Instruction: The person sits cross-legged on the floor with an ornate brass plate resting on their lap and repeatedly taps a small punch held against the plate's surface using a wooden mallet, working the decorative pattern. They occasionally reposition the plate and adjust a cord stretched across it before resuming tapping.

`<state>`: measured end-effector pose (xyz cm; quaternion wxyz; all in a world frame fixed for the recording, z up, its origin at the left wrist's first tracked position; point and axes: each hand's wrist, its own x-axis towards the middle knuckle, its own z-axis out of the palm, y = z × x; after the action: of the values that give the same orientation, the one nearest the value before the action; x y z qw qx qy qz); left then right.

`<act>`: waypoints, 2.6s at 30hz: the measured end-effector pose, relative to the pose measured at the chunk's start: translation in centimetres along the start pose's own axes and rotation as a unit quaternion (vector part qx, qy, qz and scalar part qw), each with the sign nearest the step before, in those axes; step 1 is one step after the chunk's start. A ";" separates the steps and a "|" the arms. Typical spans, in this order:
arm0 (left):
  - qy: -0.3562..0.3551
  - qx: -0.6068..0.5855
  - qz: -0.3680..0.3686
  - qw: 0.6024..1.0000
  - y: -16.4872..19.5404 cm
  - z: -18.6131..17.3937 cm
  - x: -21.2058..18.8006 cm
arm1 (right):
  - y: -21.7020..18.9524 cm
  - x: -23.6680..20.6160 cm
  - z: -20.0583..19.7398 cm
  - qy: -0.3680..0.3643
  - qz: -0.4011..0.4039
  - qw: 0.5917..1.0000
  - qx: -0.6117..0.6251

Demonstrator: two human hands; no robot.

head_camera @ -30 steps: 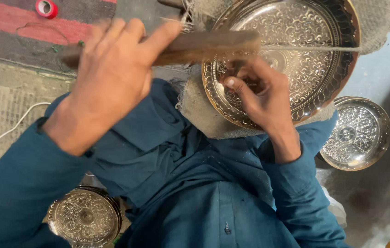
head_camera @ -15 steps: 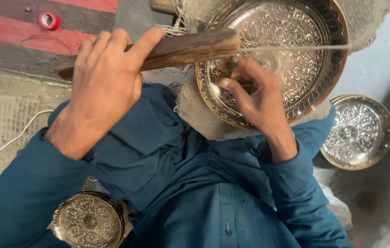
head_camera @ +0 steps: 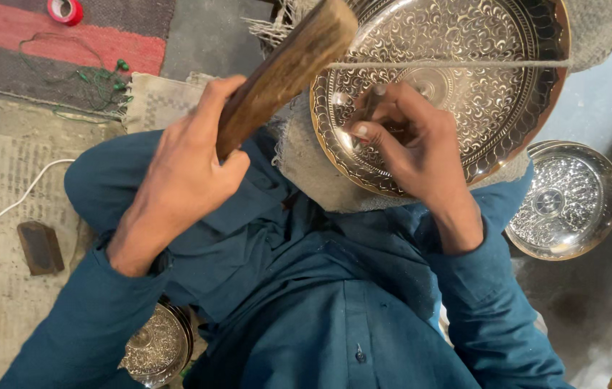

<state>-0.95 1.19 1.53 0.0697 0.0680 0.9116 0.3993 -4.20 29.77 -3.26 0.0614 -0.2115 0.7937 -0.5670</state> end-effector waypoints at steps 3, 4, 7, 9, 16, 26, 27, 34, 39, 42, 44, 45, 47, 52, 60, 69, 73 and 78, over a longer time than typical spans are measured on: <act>0.057 0.134 0.143 0.979 0.3 -0.7 0.5 | 0.1 0.0 0.2 0.019 0.012 1.000 0.002; 0.050 0.105 0.136 0.984 0.4 -0.9 0.7 | 0.1 0.0 0.2 0.020 0.018 1.000 0.005; 0.034 0.031 0.130 0.990 1.2 -1.2 1.4 | 0.3 -0.1 0.3 0.022 0.053 0.998 0.001; 0.035 0.003 0.151 0.988 1.5 -1.3 1.9 | 0.4 -0.1 0.2 0.021 0.055 0.998 0.003; 0.029 0.182 0.189 0.964 1.9 -2.2 2.3 | 0.2 0.0 0.2 0.016 0.041 0.998 0.037; 0.039 0.120 0.197 0.972 1.5 -2.4 2.8 | -0.2 0.3 0.2 0.013 0.041 0.998 0.056; 0.035 0.020 0.196 0.980 1.5 -2.4 2.8 | -0.2 0.3 0.1 0.010 0.057 0.998 0.017; 0.044 0.133 0.180 0.974 1.6 -2.8 2.9 | -0.4 0.3 0.0 0.006 0.029 1.000 -0.002; 0.044 0.078 0.191 0.977 1.2 -2.9 3.0 | -0.6 0.4 0.0 0.004 0.015 1.000 0.001; 0.036 0.338 0.199 0.919 1.2 -2.6 2.9 | -0.7 0.5 0.0 0.009 0.037 0.999 -0.012; 0.065 0.361 0.181 0.913 1.2 -2.9 2.7 | -0.8 0.5 0.0 0.006 0.062 0.998 -0.022; 0.076 0.372 0.172 0.909 1.2 -3.0 2.6 | -0.7 0.6 0.0 0.008 0.055 0.998 0.031; 0.066 0.222 0.174 0.957 1.2 -3.3 2.2 | -0.7 0.5 -0.2 0.016 0.047 0.990 0.136; 0.000 0.009 0.006 1.000 0.9 -1.4 0.2 | -0.5 0.1 -0.9 -0.031 0.068 0.994 0.076; 0.023 0.011 0.090 0.996 0.3 -0.4 0.1 | -0.2 -0.1 -0.7 -0.018 0.031 0.999 -0.008; 0.031 0.135 0.182 0.974 1.8 -1.9 1.6 | -0.4 -0.1 -0.7 -0.006 0.044 0.998 -0.032; 0.034 0.223 0.181 0.957 1.6 -2.0 1.8 | -0.5 0.0 -0.7 -0.007 0.048 0.999 -0.022; 0.042 0.209 0.170 0.962 1.4 -2.0 1.8 | -0.5 0.0 -0.7 -0.009 0.048 0.998 -0.032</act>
<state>-2.98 1.01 3.79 -0.0536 0.2181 0.9518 0.2087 -4.27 30.29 -2.56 0.0884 -0.1803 0.8199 -0.5361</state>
